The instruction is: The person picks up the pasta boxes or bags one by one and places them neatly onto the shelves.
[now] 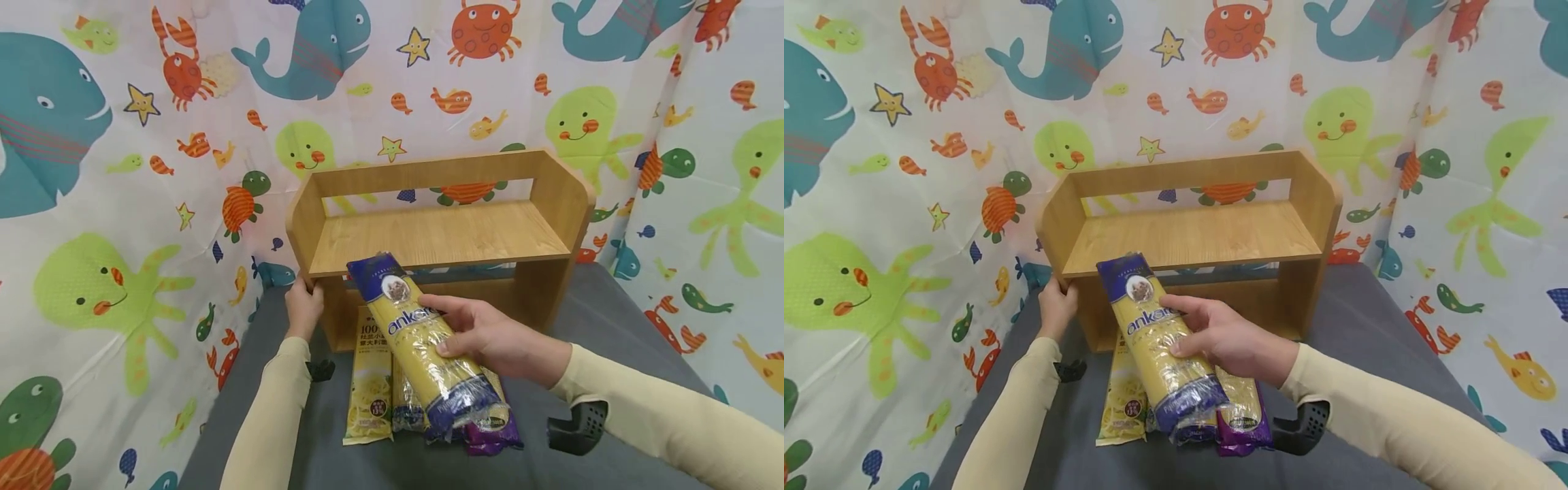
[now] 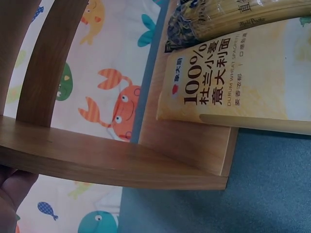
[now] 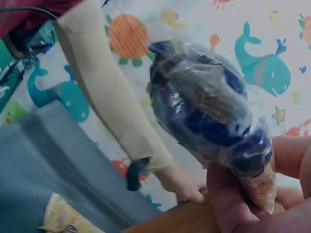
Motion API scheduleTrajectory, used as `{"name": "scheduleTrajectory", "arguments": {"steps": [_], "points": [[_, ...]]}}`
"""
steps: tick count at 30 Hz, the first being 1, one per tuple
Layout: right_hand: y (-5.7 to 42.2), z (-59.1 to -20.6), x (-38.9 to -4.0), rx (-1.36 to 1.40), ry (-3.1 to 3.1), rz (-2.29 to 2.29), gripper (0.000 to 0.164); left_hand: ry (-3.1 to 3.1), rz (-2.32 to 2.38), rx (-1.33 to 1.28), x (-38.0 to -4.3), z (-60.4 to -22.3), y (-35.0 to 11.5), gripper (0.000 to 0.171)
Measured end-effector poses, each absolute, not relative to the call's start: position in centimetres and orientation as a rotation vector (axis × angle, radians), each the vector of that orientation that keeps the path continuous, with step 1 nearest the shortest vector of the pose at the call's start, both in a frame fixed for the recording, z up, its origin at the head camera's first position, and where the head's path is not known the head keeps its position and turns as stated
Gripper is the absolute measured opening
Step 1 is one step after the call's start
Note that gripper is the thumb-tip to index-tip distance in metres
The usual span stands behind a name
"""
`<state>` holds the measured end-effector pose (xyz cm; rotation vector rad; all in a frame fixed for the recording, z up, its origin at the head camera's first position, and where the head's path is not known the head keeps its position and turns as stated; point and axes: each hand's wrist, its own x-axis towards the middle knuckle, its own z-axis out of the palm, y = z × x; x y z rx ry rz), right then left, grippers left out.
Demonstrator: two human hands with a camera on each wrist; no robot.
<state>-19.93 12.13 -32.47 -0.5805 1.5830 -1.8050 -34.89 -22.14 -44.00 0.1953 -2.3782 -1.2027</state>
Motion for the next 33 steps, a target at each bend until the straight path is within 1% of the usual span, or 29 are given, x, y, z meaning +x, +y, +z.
{"name": "scheduleTrajectory", "arguments": {"steps": [7,18,24,29,33], "points": [[8.3,-31.4,-24.3,-0.394,1.740,-1.866,0.079,-2.379,-1.157,0.198,-34.9,-44.5,-22.4,0.040],[3.2,-31.3,-29.9,-0.141,1.869,-1.941,0.078,-2.373,-1.159,0.197,-34.8,-44.2,-22.0,0.041],[2.1,-31.1,-32.2,-0.119,1.937,-1.985,0.076,-2.385,-1.176,0.214,-34.9,-44.0,-21.9,0.041],[1.8,-31.4,-33.4,-0.141,2.015,-2.020,0.081,-2.378,-1.159,0.224,-35.1,-44.2,-22.0,0.042],[1.7,-31.7,-33.8,-0.178,2.013,-2.038,0.084,-2.374,-1.143,0.223,-35.3,-44.4,-22.1,0.040]]}}
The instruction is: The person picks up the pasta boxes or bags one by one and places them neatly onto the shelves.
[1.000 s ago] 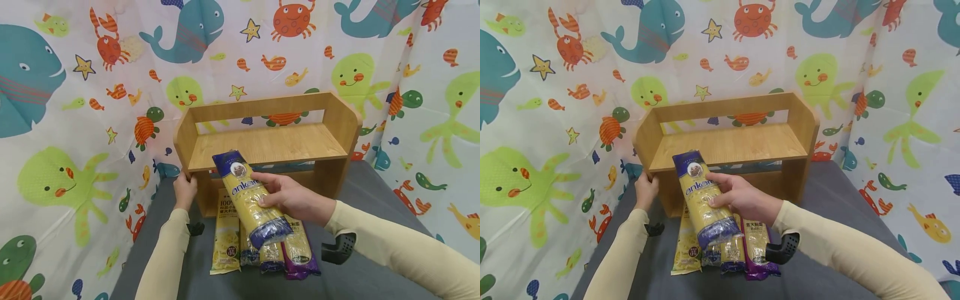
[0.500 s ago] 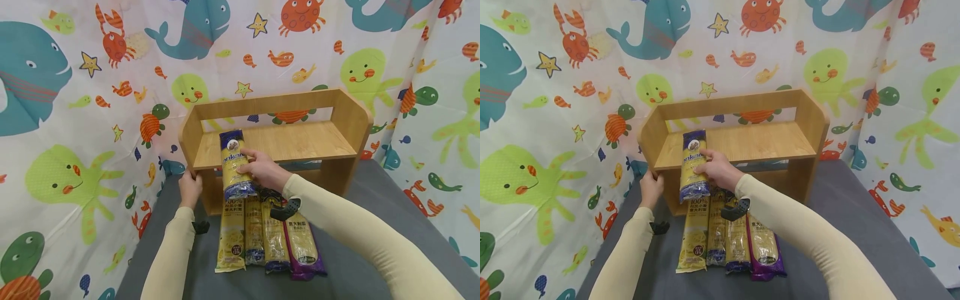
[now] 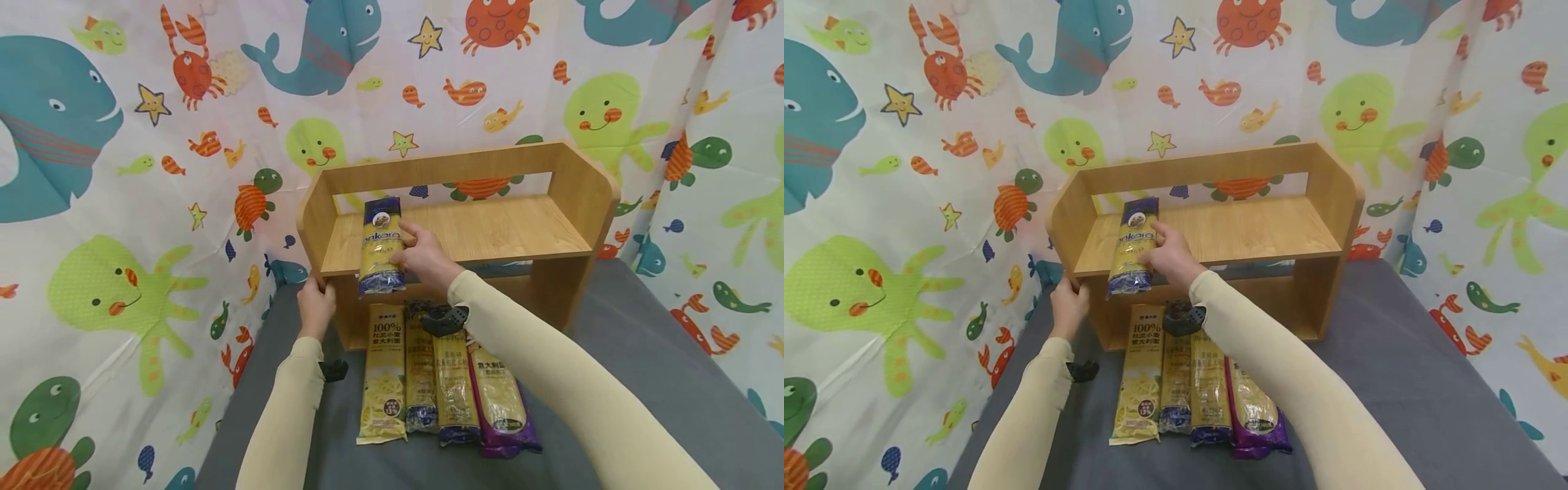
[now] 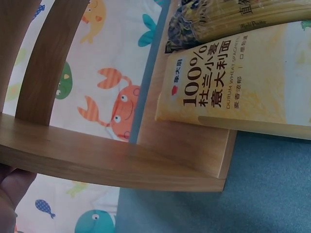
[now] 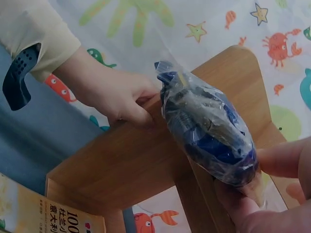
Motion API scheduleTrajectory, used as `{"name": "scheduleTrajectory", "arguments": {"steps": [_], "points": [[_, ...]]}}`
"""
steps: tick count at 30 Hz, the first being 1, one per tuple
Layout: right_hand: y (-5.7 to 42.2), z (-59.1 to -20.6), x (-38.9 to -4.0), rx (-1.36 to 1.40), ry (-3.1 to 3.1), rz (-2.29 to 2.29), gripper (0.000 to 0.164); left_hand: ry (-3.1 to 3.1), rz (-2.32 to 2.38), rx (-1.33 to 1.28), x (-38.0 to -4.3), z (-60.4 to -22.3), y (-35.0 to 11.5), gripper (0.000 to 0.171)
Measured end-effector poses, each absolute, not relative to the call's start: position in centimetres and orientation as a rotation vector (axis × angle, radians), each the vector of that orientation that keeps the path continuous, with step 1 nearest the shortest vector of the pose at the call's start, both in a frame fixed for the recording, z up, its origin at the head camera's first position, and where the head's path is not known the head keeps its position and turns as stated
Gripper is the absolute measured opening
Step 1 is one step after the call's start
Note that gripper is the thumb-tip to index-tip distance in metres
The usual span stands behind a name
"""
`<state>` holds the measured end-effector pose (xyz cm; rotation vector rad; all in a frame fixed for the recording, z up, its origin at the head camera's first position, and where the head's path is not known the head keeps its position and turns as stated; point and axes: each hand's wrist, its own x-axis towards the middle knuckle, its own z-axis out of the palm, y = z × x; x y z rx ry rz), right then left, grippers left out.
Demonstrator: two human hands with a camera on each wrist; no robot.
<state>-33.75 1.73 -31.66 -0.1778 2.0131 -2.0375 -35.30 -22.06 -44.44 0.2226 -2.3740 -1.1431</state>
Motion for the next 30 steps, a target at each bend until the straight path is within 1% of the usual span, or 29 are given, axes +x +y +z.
{"name": "scheduleTrajectory", "arguments": {"steps": [4,8,12,16,18,21,30], "points": [[2.3,-31.6,-33.3,-0.253,2.068,-1.993,0.087,-2.389,-1.160,0.216,-35.3,-44.6,-21.8,0.042],[3.0,-31.7,-32.4,-0.420,2.288,-1.821,0.080,-2.385,-1.173,0.230,-35.2,-44.4,-21.8,0.042],[3.7,-32.1,-31.0,-0.668,2.591,-1.466,0.070,-2.387,-1.205,0.238,-35.0,-44.1,-21.7,0.044],[4.1,-32.7,-30.0,-0.913,2.801,-1.060,0.068,-2.398,-1.194,0.233,-35.0,-44.1,-21.8,0.044],[4.1,-33.0,-29.7,-0.986,2.834,-0.944,0.068,-2.402,-1.174,0.233,-35.0,-44.1,-21.9,0.043],[4.0,-33.2,-29.6,-1.029,2.837,-0.881,0.066,-2.408,-1.156,0.230,-35.1,-44.1,-22.0,0.042],[2.6,-33.5,-30.1,-1.025,2.810,-0.910,0.062,-2.387,-1.193,0.225,-35.3,-44.4,-22.0,0.044]]}}
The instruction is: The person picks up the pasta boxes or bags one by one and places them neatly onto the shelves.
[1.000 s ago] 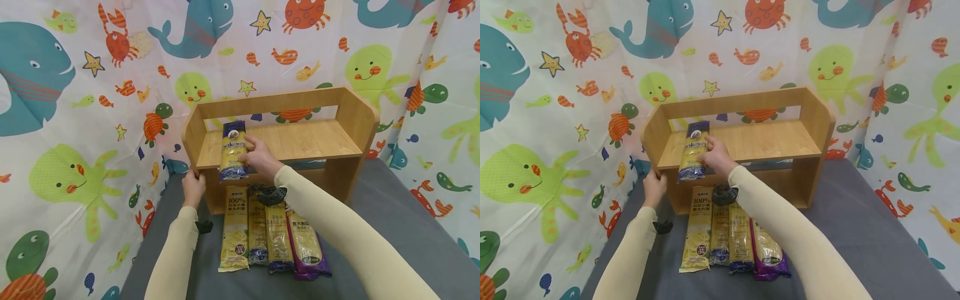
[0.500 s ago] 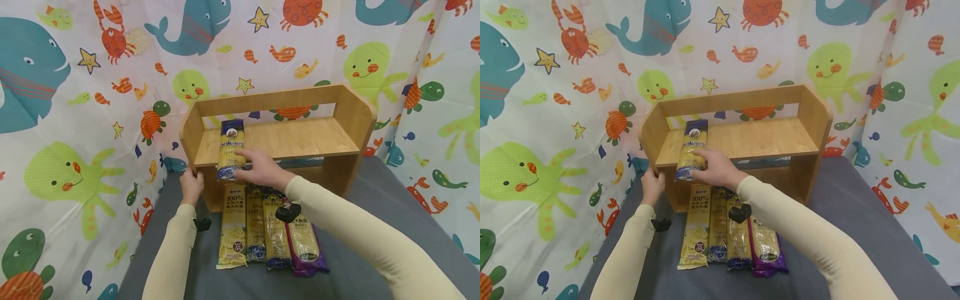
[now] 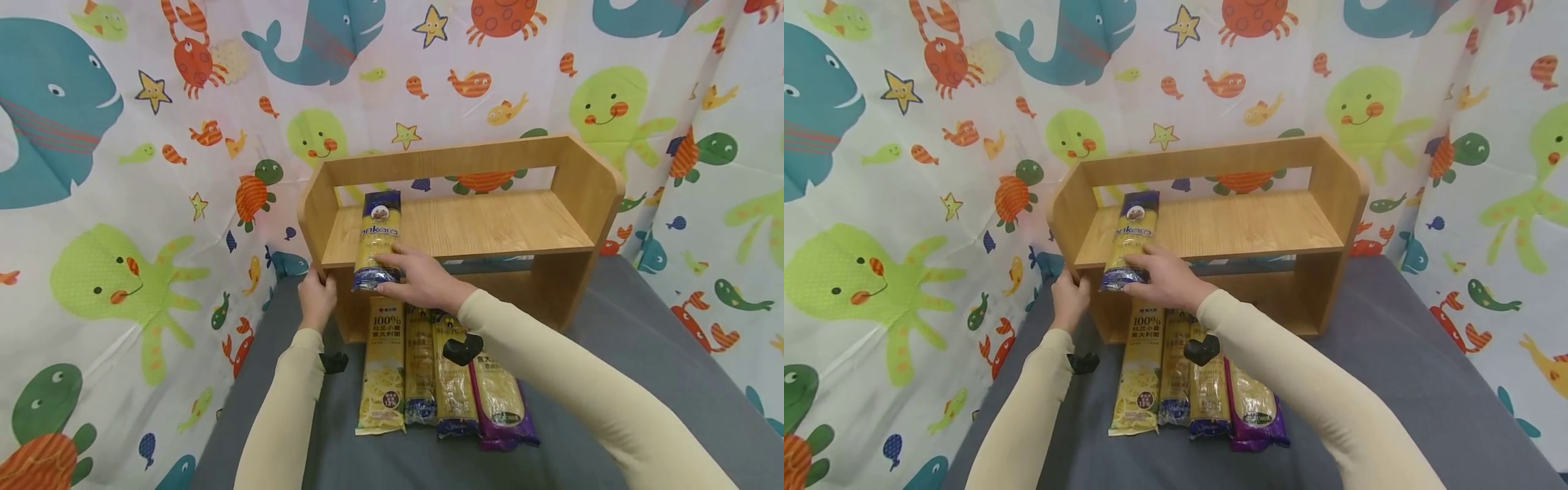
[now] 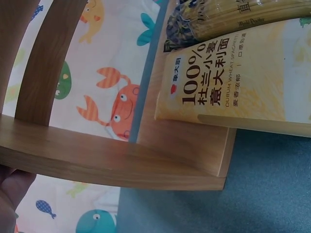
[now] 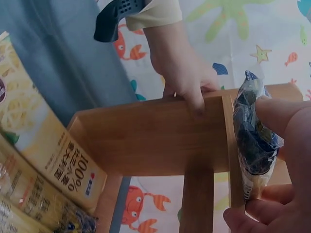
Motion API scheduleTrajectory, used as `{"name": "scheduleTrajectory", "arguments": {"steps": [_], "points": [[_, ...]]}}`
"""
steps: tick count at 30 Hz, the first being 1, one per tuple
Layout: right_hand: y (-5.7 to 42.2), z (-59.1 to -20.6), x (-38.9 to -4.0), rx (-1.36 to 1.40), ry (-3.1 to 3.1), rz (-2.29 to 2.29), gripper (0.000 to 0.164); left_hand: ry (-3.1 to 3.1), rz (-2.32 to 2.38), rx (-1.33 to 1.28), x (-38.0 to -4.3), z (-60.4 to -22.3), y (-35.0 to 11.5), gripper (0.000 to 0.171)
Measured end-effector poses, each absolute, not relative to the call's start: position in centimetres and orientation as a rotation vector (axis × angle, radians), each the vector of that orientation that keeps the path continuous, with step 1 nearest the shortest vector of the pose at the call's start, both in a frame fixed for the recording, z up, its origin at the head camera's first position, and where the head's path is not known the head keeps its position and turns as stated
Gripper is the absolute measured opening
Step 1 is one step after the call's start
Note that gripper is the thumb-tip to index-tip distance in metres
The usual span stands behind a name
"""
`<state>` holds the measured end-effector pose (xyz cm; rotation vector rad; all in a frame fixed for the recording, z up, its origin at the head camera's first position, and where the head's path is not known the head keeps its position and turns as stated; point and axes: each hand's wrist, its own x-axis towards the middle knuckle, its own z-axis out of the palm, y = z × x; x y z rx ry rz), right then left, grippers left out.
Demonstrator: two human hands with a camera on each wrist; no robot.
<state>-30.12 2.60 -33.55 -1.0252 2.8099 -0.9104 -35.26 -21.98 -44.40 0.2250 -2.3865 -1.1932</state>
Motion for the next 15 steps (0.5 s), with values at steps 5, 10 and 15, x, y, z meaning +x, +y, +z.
{"name": "scheduleTrajectory", "arguments": {"steps": [5,10,15], "points": [[0.6,-33.7,-30.6,-1.030,2.828,-0.891,0.062,-2.402,-1.206,0.226,-35.4,-44.5,-22.1,0.045],[-1.6,-33.4,-31.0,-1.003,2.814,-0.890,0.063,-2.424,-1.211,0.221,-35.3,-44.3,-22.2,0.045],[-3.4,-33.4,-31.3,-1.008,2.768,-0.917,0.064,-2.427,-1.125,0.163,-35.1,-44.1,-22.5,0.046]]}}
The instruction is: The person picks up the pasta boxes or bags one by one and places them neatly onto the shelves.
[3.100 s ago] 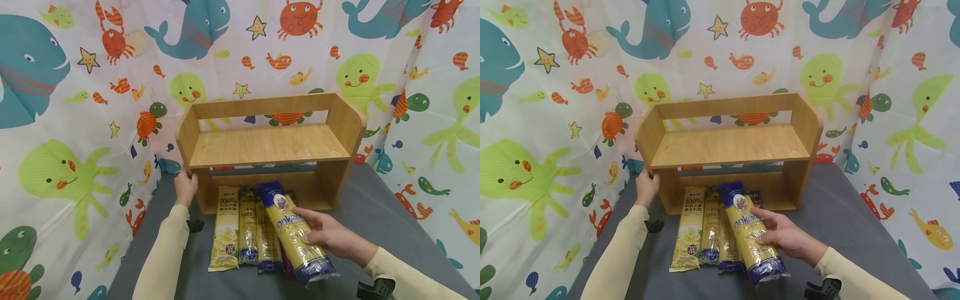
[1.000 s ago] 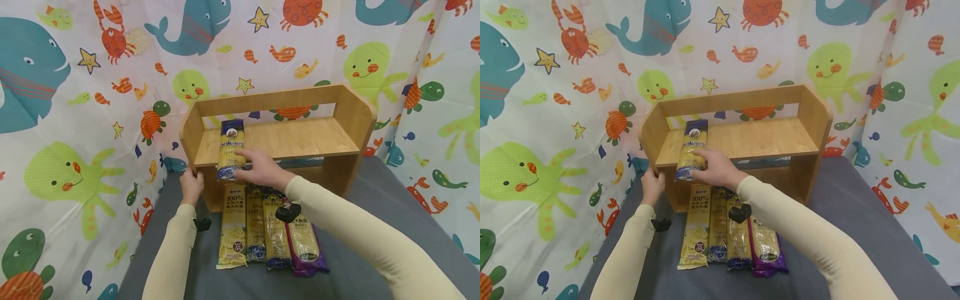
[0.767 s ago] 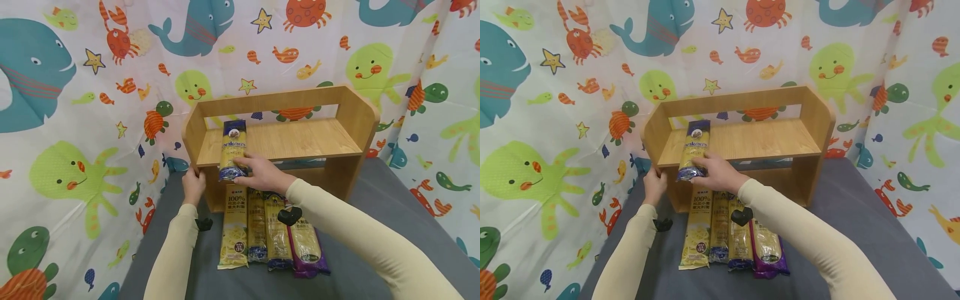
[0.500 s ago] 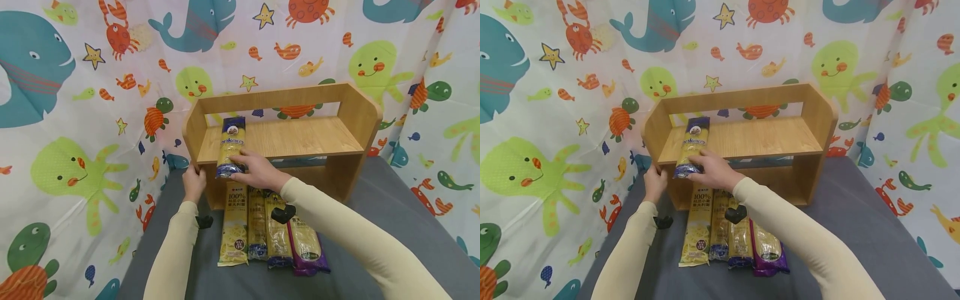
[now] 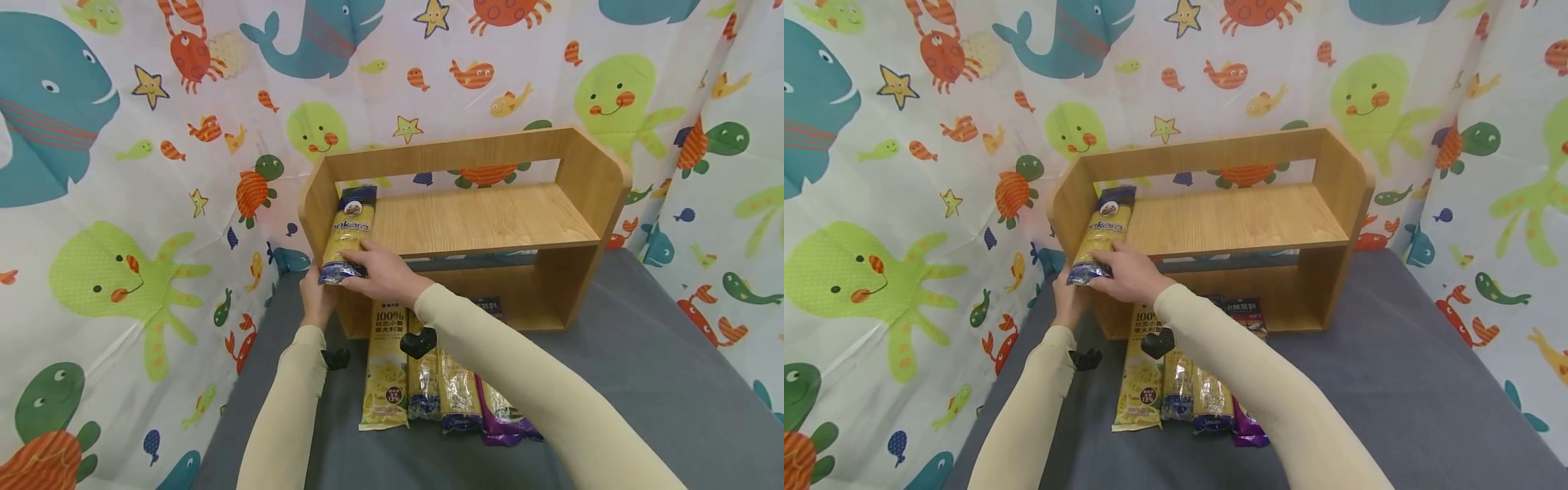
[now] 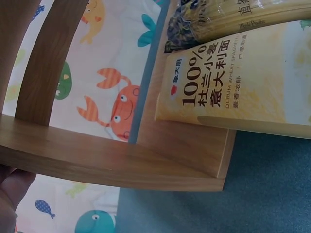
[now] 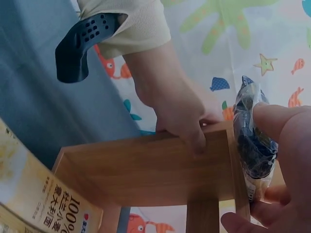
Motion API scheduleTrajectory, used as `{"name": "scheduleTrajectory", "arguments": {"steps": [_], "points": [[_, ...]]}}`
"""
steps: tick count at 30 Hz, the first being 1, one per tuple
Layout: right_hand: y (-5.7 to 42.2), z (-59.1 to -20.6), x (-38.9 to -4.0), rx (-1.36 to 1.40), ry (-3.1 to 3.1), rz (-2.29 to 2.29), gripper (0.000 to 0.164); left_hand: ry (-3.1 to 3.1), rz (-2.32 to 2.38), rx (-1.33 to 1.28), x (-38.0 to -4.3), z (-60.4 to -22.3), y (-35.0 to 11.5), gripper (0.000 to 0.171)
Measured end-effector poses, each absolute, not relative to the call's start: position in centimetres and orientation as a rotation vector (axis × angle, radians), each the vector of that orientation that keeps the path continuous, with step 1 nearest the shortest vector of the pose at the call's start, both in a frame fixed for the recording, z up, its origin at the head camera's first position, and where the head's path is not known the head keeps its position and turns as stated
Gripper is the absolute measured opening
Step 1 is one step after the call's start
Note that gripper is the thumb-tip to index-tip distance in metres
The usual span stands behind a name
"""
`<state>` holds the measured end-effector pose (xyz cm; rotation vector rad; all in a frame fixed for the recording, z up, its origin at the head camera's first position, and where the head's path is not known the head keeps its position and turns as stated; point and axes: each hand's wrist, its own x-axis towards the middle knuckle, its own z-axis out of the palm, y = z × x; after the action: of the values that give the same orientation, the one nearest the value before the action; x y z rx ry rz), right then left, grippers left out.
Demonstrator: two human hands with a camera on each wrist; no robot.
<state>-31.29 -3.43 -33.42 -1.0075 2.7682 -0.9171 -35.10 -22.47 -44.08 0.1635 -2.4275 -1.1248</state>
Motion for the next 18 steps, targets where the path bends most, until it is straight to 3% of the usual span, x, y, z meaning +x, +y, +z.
{"name": "scheduleTrajectory", "arguments": {"steps": [11,18], "points": [[-3.2,-34.2,-31.1,-1.027,2.764,-0.887,0.066,-2.423,-1.103,0.096,-35.1,-44.0,-21.7,0.048],[-0.2,-35.0,-29.3,-1.105,2.738,-0.937,0.063,-2.417,-1.158,0.134,-35.0,-43.9,-22.2,0.051]]}}
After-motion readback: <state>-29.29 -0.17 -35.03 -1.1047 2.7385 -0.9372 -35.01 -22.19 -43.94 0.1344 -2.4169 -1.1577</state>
